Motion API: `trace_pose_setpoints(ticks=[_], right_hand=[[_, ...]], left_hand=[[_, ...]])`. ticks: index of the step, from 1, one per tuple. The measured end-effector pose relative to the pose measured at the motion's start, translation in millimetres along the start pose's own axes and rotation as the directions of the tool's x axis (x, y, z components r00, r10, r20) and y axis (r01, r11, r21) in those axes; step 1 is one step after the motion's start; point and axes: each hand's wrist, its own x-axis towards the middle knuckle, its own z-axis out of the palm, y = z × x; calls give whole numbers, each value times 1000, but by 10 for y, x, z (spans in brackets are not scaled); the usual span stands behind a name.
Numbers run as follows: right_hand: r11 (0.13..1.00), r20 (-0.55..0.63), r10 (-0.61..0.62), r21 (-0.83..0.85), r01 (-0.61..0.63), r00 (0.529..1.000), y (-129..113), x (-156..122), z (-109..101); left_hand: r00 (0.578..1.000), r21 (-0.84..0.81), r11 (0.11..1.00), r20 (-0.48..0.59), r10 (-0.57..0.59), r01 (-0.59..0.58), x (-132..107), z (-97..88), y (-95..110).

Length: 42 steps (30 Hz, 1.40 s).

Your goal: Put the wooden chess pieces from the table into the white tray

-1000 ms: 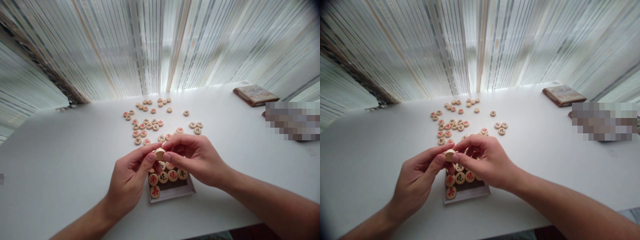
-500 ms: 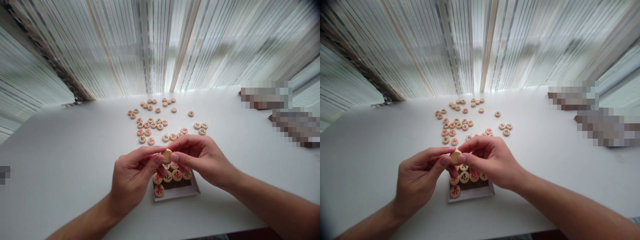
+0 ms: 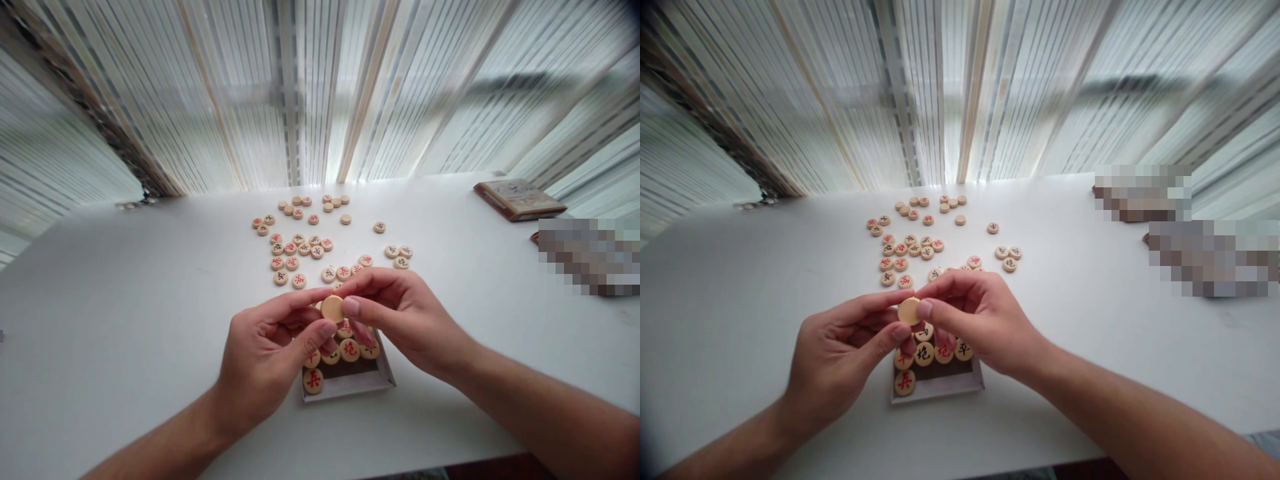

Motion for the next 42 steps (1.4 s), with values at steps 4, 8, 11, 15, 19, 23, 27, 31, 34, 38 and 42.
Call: trace_pose_setpoints(ticks=[4, 8, 11, 15, 19, 23, 27, 31, 34, 38, 42], right_hand=[[1000, 2, -5, -7, 5, 1000, 15, -3, -19], [1000, -23, 28, -10, -28, 999, 1, -14, -20], [998, -27, 66, -19, -67, 997, -19, -19, -12], [993, -35, 88, -71, -90, 996, -19, -20, -6], [987, -60, 78, -136, -86, 995, 10, -31, 7], [978, -97, 71, -189, -89, 993, 14, -53, 31], [967, -107, 75, -234, -99, 991, -5, -73, 46], [969, -114, 32, -241, -58, 993, -8, -73, 55], [982, -106, 24, -185, -43, 994, -15, -64, 58], [992, -66, 41, -118, -48, 997, -21, -49, 38], [997, -48, 64, -42, -66, 997, -8, -36, 17]], left_hand=[[1000, -35, 999, 1, -7, 7, 17, 8, 8], [1000, -63, 998, 8, -10, 10, 40, 33, 23], [1000, -68, 998, -4, -7, 6, 49, 42, 30], [1000, 8, 1000, -13, 15, -14, 28, 21, 11], [995, 191, 977, -1, 96, -94, 3, -10, -47], [979, 325, 924, 36, 201, -201, 0, -12, -84], [957, 390, 876, 60, 285, -285, -12, -14, -90], [935, 441, 828, 101, 339, -348, -32, -23, -94], [944, 414, 849, 113, 311, -329, -25, -17, -75], [971, 314, 918, 77, 228, -241, 1, -12, -42], [981, 285, 939, 42, 189, -193, -6, -29, -47]])
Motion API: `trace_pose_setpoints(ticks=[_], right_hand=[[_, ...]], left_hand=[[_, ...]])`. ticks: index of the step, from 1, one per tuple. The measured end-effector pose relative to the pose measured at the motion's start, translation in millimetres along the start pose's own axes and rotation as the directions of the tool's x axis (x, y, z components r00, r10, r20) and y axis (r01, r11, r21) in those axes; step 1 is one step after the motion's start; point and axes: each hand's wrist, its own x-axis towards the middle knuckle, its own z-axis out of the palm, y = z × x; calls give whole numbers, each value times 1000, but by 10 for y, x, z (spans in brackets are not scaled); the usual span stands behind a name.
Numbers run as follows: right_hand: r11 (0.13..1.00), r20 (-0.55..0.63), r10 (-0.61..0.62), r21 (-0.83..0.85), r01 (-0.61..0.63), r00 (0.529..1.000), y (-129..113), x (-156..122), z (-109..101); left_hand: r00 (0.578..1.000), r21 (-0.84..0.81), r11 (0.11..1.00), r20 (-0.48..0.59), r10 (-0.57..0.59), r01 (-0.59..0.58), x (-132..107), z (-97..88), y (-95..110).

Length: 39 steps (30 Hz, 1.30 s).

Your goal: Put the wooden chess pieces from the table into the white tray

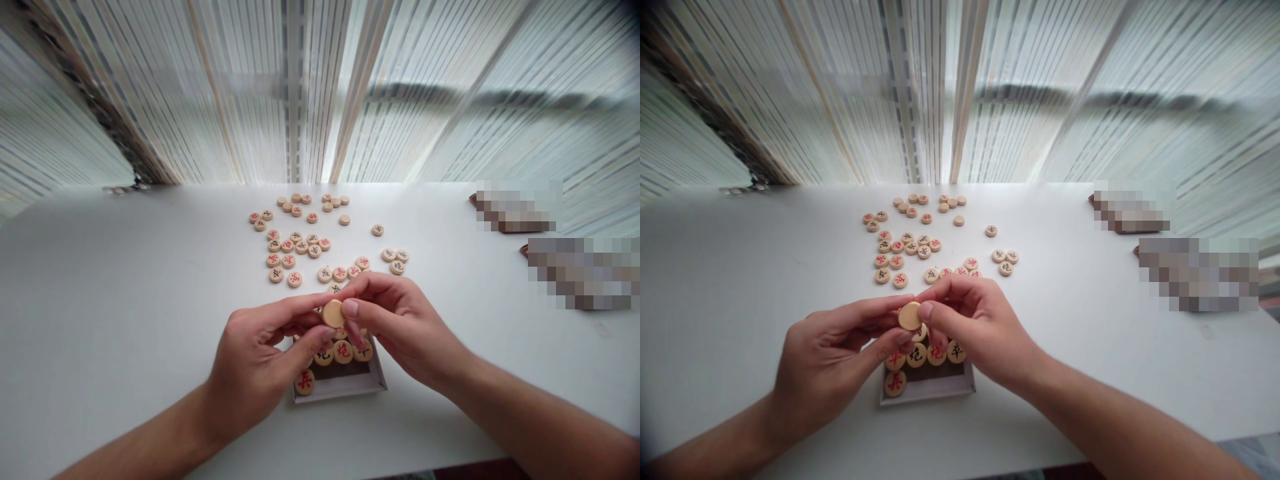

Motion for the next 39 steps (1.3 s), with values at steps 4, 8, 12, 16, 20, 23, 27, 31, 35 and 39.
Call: trace_pose_setpoints(ticks=[4, 8, 12, 16, 20, 23, 27, 31, 35, 39], right_hand=[[999, -3, 30, 32, -30, 1000, 0, 3, 11], [998, -1, 58, 39, -58, 998, -11, -8, 22], [999, -9, 43, 12, -43, 999, -18, -10, 25], [999, -11, 32, 6, -32, 999, -22, 2, 30], [1000, 6, 16, 22, -16, 1000, -21, 10, 17], [999, 10, 34, 39, -35, 999, -10, 6, 6], [996, -6, 89, 6, -89, 996, 17, -5, 8], [994, -4, 106, 20, -106, 994, 33, -8, 14], [996, -2, 70, 56, -70, 998, 23, -5, 25], [997, 37, -1, 74, -2, 999, 5, 4, 32]], left_hand=[[1000, 15, 1000, -11, -7, 7, -13, -7, -10], [998, 31, 998, -6, 58, -57, -7, 0, -7], [995, 50, 994, 26, 98, -100, -20, 4, -11], [993, 97, 989, 30, 112, -114, -27, -1, -16], [993, 118, 986, 21, 118, -119, -16, -4, -20], [992, 132, 983, 14, 125, -126, -14, -11, -29], [991, 151, 979, 3, 137, -136, -26, -20, -54], [992, 153, 980, 7, 130, -129, -33, -12, -76], [995, 70, 993, 29, 91, -93, -30, 3, -73], [998, -79, 996, 46, -35, 38, -8, 5, -28]])
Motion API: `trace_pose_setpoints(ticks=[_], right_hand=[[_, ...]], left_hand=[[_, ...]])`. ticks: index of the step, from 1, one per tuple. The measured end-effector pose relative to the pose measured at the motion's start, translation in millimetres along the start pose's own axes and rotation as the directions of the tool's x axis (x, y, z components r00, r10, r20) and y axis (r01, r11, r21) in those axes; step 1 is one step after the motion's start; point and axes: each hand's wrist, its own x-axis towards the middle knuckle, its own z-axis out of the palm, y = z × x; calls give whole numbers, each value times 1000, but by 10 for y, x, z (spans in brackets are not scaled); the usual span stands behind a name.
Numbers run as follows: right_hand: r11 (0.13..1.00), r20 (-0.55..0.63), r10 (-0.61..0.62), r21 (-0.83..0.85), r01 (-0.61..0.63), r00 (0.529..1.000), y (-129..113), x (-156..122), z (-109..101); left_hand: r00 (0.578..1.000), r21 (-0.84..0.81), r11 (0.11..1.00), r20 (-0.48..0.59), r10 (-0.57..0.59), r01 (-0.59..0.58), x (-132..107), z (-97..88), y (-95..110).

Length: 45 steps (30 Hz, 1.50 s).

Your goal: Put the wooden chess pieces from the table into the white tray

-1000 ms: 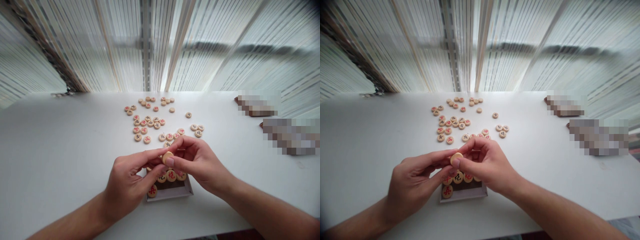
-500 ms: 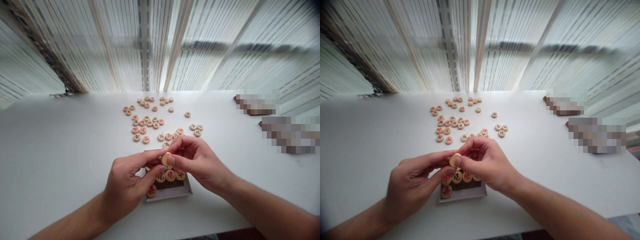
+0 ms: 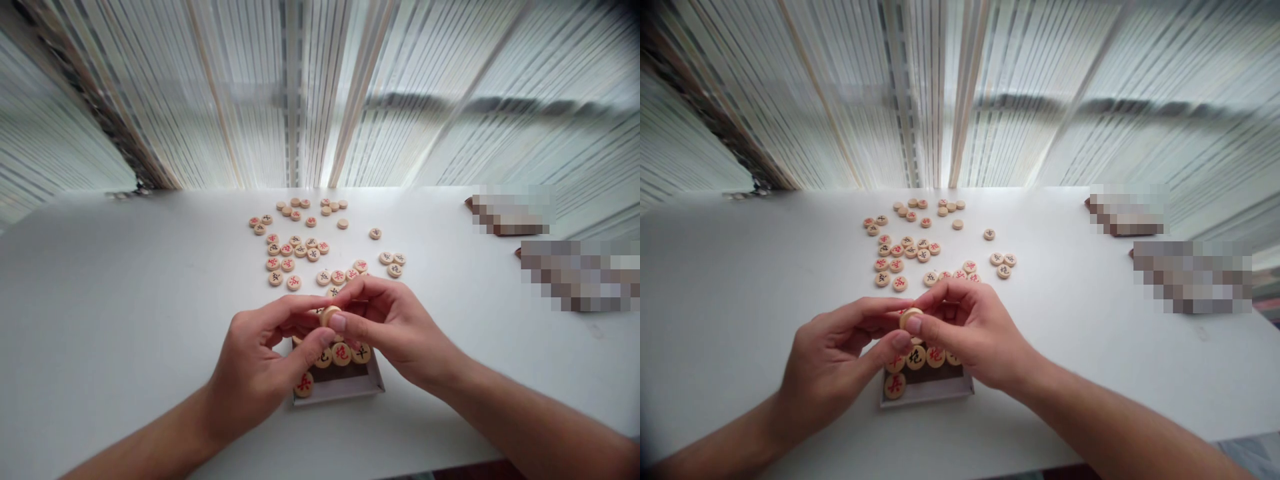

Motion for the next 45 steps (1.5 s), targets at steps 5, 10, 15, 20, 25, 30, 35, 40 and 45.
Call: trace_pose_setpoints(ticks=[5, 10, 15, 20, 25, 30, 35, 40, 45], right_hand=[[995, 26, -71, -71, 73, 997, 18, 0, -37], [902, 84, -280, -317, 292, 956, 77, -24, -81], [525, 239, -573, -627, 575, 784, 100, -28, -82], [280, 339, -650, -725, 629, 680, 90, -24, -89], [227, 373, -635, -747, 625, 676, 74, -17, -112], [199, 380, -631, -764, 614, 677, 57, -27, -104], [168, 399, -632, -766, 620, 664, 12, -48, -81], [168, 443, -601, -744, 647, 666, -28, -89, -45], [167, 529, -387, -766, 621, 755, 25, -160, 4]], left_hand=[[984, -198, 967, -46, -172, 160, 55, 11, 97], [959, -347, 898, 12, -283, 269, 64, 19, 100], [959, -430, 857, 121, -256, 283, 73, 11, 79], [948, -464, 829, 217, -234, 311, 100, 6, 89], [936, -477, 810, 244, -253, 343, 74, 0, 39], [938, -453, 824, 233, -257, 339, 70, -5, 23], [944, -390, 865, 222, -244, 315, 63, -24, 36], [984, -253, 951, 21, -177, 177, 71, -75, 32], [983, -179, 979, -138, -125, 99, 145, -104, 13]])
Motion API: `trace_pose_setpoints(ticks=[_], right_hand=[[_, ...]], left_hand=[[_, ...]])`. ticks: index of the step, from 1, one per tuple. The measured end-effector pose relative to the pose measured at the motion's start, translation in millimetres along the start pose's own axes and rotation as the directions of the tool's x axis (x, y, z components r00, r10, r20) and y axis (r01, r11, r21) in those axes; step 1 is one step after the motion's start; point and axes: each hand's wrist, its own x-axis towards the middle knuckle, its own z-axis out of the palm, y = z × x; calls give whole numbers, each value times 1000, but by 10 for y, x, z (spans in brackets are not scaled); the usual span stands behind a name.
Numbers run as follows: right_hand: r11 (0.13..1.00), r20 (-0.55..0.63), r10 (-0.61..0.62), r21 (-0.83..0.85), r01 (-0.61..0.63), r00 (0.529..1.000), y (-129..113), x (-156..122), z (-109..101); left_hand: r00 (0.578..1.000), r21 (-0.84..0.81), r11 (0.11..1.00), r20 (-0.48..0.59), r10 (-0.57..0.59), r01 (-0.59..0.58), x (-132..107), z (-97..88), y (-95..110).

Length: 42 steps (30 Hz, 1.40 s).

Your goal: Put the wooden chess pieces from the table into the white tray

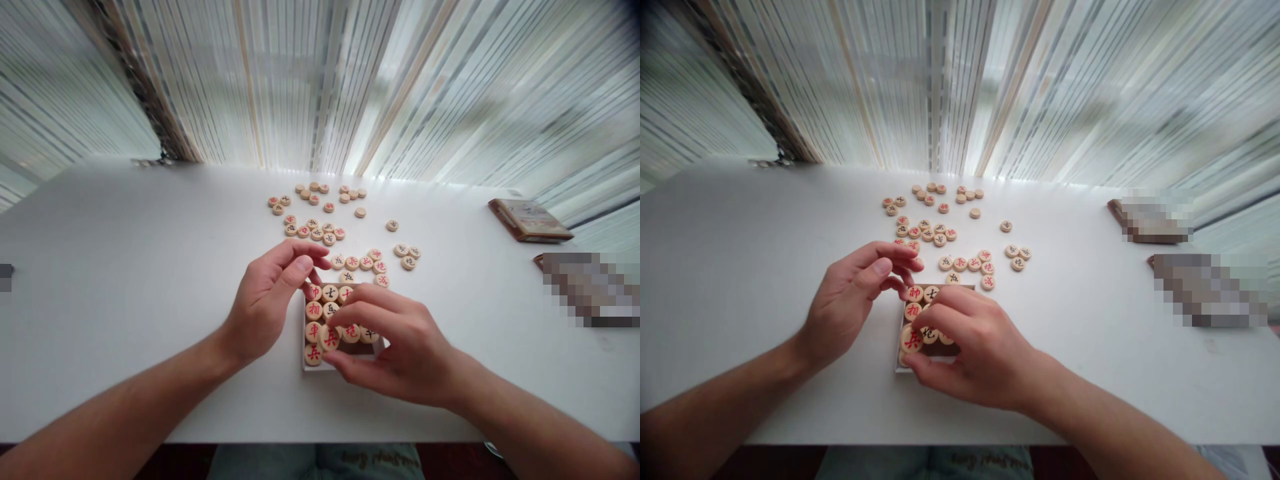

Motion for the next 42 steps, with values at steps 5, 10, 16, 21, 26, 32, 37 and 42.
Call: trace_pose_setpoints(ticks=[5, 10, 16, 21, 26, 32, 37, 42], right_hand=[[999, 158, -35, -27, 40, 987, -9, -31, 86], [997, 204, -39, -51, 50, 978, 4, -61, 125], [996, 223, -27, -82, 46, 975, 6, -87, 158], [994, 211, -22, -96, 43, 977, 7, -112, 178], [998, 211, -24, -51, 35, 977, -13, -100, 148], [998, 205, -40, -34, 48, 978, -17, -70, 125], [998, 209, -40, -43, 50, 977, -17, -78, 135], [998, 215, -42, -46, 53, 976, -15, -82, 129]], left_hand=[[998, 106, 992, 33, 59, -62, -19, 6, -41], [994, 116, 989, 69, 86, -94, -49, 13, -56], [994, 136, 986, 65, 93, -101, -35, 25, -16], [994, 141, 985, 56, 94, -101, -36, 41, 12], [994, 134, 986, 58, 92, -99, -48, 51, 16], [994, 135, 986, 60, 91, -99, -42, 46, 9], [994, 142, 985, 61, 89, -97, -48, 43, 11], [994, 125, 988, 66, 85, -93, -47, 48, 3]])
